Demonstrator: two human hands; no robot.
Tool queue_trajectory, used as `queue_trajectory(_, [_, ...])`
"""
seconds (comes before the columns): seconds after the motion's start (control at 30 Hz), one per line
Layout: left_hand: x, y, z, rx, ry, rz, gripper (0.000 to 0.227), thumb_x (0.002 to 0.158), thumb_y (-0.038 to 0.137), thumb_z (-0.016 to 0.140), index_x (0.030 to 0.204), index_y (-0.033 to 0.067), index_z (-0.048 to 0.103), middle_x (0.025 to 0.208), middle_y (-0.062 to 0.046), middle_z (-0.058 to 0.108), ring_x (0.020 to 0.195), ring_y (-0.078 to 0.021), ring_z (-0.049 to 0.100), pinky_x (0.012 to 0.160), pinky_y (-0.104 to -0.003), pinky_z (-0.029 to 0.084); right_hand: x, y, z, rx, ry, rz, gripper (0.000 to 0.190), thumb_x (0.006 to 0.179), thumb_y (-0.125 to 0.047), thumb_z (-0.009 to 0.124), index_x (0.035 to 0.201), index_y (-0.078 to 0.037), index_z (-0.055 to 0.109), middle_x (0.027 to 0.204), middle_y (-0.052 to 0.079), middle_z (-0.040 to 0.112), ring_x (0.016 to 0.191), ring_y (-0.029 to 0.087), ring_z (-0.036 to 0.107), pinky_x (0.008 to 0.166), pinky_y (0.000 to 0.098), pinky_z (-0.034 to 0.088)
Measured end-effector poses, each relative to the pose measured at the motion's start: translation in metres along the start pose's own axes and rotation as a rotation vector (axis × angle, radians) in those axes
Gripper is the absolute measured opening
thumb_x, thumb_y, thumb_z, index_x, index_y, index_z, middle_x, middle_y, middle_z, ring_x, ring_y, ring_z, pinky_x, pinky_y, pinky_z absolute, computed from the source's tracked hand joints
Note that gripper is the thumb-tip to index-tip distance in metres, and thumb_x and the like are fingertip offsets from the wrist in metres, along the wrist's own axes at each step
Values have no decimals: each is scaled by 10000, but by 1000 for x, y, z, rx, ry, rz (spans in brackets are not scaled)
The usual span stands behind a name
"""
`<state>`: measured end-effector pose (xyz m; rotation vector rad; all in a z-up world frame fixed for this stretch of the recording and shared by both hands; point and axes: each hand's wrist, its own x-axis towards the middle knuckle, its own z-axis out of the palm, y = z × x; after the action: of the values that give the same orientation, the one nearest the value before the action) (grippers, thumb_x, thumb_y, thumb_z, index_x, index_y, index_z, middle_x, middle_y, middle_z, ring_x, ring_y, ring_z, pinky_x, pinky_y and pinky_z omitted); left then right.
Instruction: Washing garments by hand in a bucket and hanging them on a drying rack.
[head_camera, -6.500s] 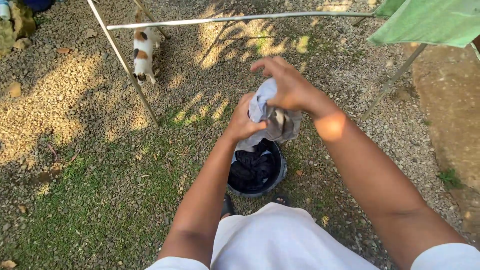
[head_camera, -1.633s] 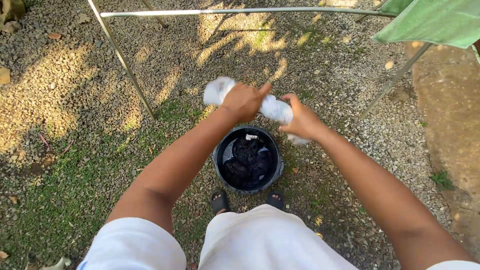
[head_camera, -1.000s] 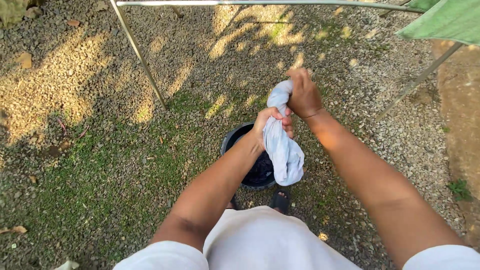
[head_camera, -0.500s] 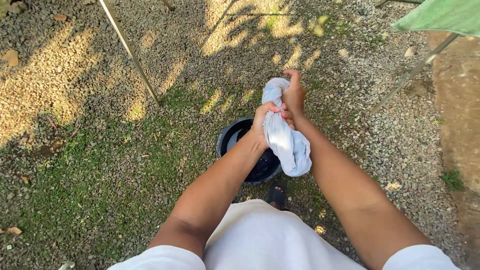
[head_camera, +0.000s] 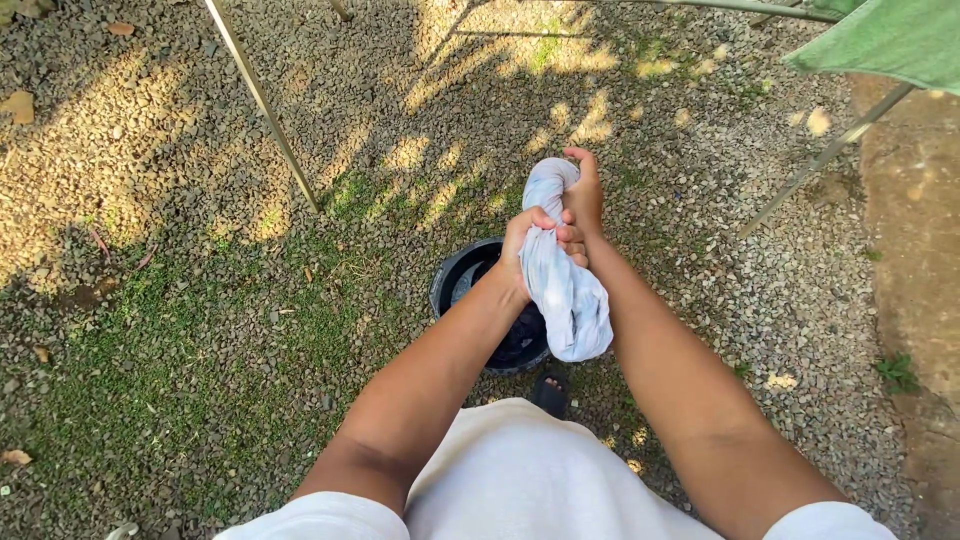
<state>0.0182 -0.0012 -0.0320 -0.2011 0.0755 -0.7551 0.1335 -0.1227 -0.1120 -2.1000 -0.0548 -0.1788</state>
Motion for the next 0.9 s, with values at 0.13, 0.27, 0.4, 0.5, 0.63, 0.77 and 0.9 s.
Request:
queue_trajectory(0.13, [-6,-1,7,-2,-67,-17,151,799,162,570,923,94,622,761,-21,608,660,-141,555,747,-330,470,3,-6,0,47,-39,-22,451,843,-74,705,1245,-136,510,1142,135,696,1006,285,690,857,389,537])
queue_trajectory(0.27, [-7,-3,9,-23,-117,-18,163,806,160,565,939,82,618,777,-18,607,668,-133,563,750,-320,471,10,22,10,18,-62,-58,455,867,-99,760,1199,-121,450,1038,139,656,930,298,665,801,402,532])
queue_trajectory(0.4, [-4,10,-9,29,-78,-14,164,787,162,572,922,84,622,759,-20,599,658,-148,566,755,-342,482,-10,-27,-10,63,-111,202,517,856,-123,725,1253,-161,395,951,133,614,824,334,611,728,465,495])
queue_trajectory(0.5, [3,28,-18,287,-7,31,180,816,167,582,953,52,598,785,-70,603,689,-199,594,762,-410,506,-38,-48,-21,355,-230,517,497,868,-252,628,1299,-180,392,966,133,622,810,334,609,713,480,503])
queue_trajectory(0.63, [20,49,18,910,629,512,631,795,87,660,1332,122,330,1142,-167,556,946,-275,611,848,-485,539,-99,-162,-54,1088,-497,978,713,879,-720,447,1254,-114,468,1048,145,651,906,275,692,717,397,615])
queue_trajectory(0.77, [31,77,25,646,542,708,720,894,224,498,1564,178,235,1320,-244,534,1049,-361,583,881,-515,535,-88,-65,-49,1558,-862,1075,511,870,-334,727,1236,-48,512,998,129,598,791,175,616,657,261,562])
queue_trajectory(0.9, [24,71,-42,1154,215,837,704,953,146,502,1609,160,245,1470,-176,521,1322,-317,548,1134,-466,441,-83,-134,-77,2141,-1011,1311,471,873,-248,686,1221,-12,472,962,102,561,749,160,600,666,260,568])
